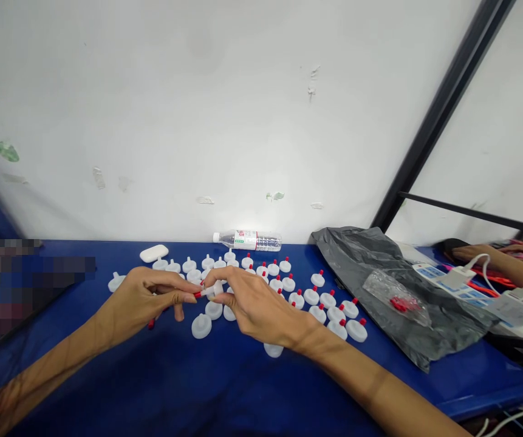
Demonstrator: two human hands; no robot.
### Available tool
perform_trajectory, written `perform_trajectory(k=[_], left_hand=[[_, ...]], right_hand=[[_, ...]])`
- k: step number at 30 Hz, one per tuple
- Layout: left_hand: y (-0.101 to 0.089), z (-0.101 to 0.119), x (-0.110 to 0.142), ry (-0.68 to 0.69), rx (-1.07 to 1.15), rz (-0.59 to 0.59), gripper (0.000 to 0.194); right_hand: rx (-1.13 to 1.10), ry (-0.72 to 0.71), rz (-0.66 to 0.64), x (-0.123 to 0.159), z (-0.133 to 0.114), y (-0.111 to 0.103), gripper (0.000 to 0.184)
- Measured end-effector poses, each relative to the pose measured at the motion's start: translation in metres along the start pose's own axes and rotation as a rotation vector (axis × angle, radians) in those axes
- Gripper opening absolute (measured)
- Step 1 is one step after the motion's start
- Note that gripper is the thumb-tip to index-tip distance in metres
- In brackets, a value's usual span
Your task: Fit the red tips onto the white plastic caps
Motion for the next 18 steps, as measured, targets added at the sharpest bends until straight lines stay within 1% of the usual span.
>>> perform_trajectory(k=[2, 6, 9, 12, 14, 15, 18], left_hand=[[0.002, -0.008, -0.001, -0.024, 0.032, -0.017, 0.009], [0.004, -0.020, -0.002, -0.035, 0.042, -0.044, 0.012], [0.005, -0.018, -0.001, -0.032, 0.025, -0.058, 0.012], [0.004, -0.012, 0.000, -0.037, -0.021, -0.063, 0.012], [0.001, -0.007, -0.001, -0.035, -0.089, -0.056, 0.017], [-0.002, -0.005, -0.002, -0.022, -0.148, -0.043, 0.021], [-0.013, 0.000, -0.006, 0.072, -0.405, 0.041, 0.029]], right_hand=[[-0.043, 0.009, -0.015, 0.001, 0.001, 0.002, 0.023], [-0.086, 0.040, -0.051, 0.003, 0.004, 0.009, 0.030], [-0.103, 0.069, -0.052, 0.005, 0.003, 0.010, 0.029], [-0.137, 0.104, -0.041, 0.004, 0.000, 0.008, 0.021], [-0.139, 0.095, -0.019, 0.001, -0.003, 0.003, 0.015], [-0.136, 0.092, -0.007, -0.001, -0.003, 0.001, 0.016], [-0.068, 0.112, 0.028, -0.006, 0.001, -0.003, 0.036]])
Point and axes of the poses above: each hand's wrist, its own x-axis away from the middle knuckle, its own y-axis out of the palm, z = x × y, the point moved 6 cm from there along -x, towards the middle knuckle, and after that the axes turned 4 degrees about -y, right-handed, at the moved point
